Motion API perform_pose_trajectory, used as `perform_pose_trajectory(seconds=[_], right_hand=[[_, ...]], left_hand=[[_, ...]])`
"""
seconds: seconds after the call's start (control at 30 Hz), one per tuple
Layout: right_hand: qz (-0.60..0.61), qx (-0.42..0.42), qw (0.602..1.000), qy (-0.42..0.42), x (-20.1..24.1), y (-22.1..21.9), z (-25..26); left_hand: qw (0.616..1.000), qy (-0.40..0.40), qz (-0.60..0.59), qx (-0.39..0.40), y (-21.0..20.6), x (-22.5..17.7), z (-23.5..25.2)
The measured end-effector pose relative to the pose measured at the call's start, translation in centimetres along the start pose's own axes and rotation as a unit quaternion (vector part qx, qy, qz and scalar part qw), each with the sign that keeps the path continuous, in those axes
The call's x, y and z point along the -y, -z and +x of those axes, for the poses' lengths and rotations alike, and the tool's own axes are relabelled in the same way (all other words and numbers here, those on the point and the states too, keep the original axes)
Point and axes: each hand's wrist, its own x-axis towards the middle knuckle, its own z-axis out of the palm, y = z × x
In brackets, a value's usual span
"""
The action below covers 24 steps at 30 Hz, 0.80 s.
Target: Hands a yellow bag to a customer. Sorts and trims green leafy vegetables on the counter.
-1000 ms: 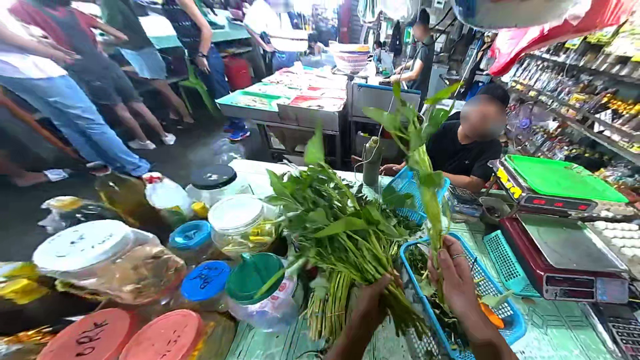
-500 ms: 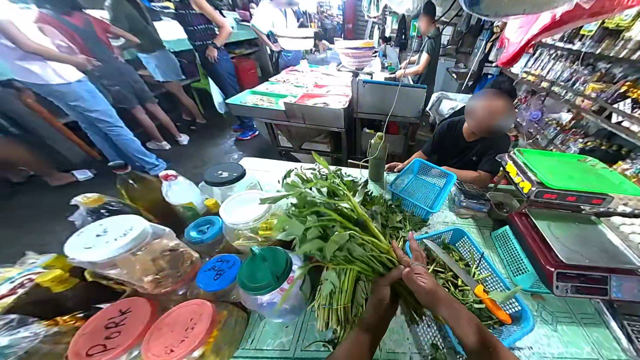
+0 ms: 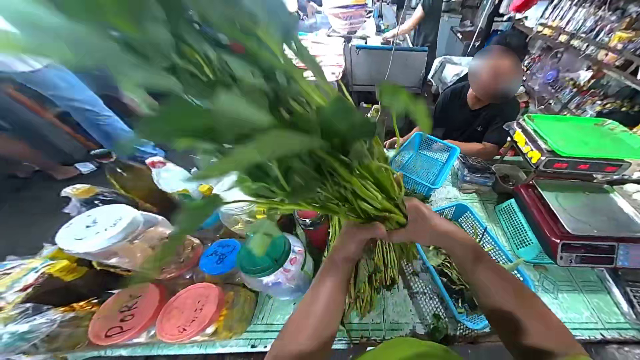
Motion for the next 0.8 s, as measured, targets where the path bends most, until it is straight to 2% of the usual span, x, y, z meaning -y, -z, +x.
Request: perform_pose_trajectory(seconds=[0.07, 0.13, 0.17, 0.23, 0.33, 0.4, 0.5, 0.57, 0.6, 0.63, 0.7, 0.73, 0.8], right_hand=[[0.047, 0.036, 0.998, 0.015, 0.8, 0.3, 0.8], [0.080, 0.077, 0.994, 0.022, -0.1, -0.1, 2.0], [0.079, 0.097, 0.992, 0.012, -1.0, -0.5, 2.7], [0.057, 0.135, 0.989, -0.023, -2.5, -2.0, 3.6], [0.047, 0.157, 0.985, -0.047, -3.9, -5.0, 4.3], [0.066, 0.177, 0.982, -0.021, -4.1, -6.1, 4.5], [0.181, 0.200, 0.962, 0.043, -4.5, -6.4, 4.1], [0.213, 0.143, 0.966, 0.024, -6.7, -6.6, 4.4], [0.208, 0.081, 0.975, -0.015, -8.6, -6.7, 4.7], [0.187, 0.005, 0.979, -0.076, -11.0, -7.0, 4.9], [0.110, -0.122, 0.964, -0.211, -16.9, -7.9, 5.0], [0.073, -0.149, 0.948, -0.272, -19.6, -8.6, 4.6], [0.009, -0.144, 0.924, -0.355, -22.4, -10.2, 3.4]], left_hand=[[0.999, -0.023, -0.015, 0.038, 0.7, -0.4, 0.9], [0.998, -0.024, -0.055, 0.033, 1.5, 0.3, 1.2], [0.998, -0.014, -0.065, 0.016, 2.0, 0.9, 1.0], [0.994, 0.017, -0.067, -0.090, 2.7, 2.7, 0.2], [0.983, 0.043, -0.075, -0.161, 4.2, 4.2, -1.0], [0.975, 0.045, -0.066, -0.206, 4.2, 3.3, -1.8], [0.973, 0.021, -0.020, -0.230, 4.1, 0.5, -3.0], [0.973, -0.023, 0.023, -0.228, 4.4, -2.1, -4.0], [0.975, -0.051, 0.045, -0.212, 4.9, -3.5, -4.7], [0.975, -0.077, 0.066, -0.199, 5.5, -4.9, -5.4], [0.969, -0.118, 0.110, -0.186, 6.3, -7.5, -7.0], [0.965, -0.132, 0.127, -0.185, 6.7, -8.6, -7.8], [0.957, -0.151, 0.150, -0.198, 7.2, -10.3, -9.2]])
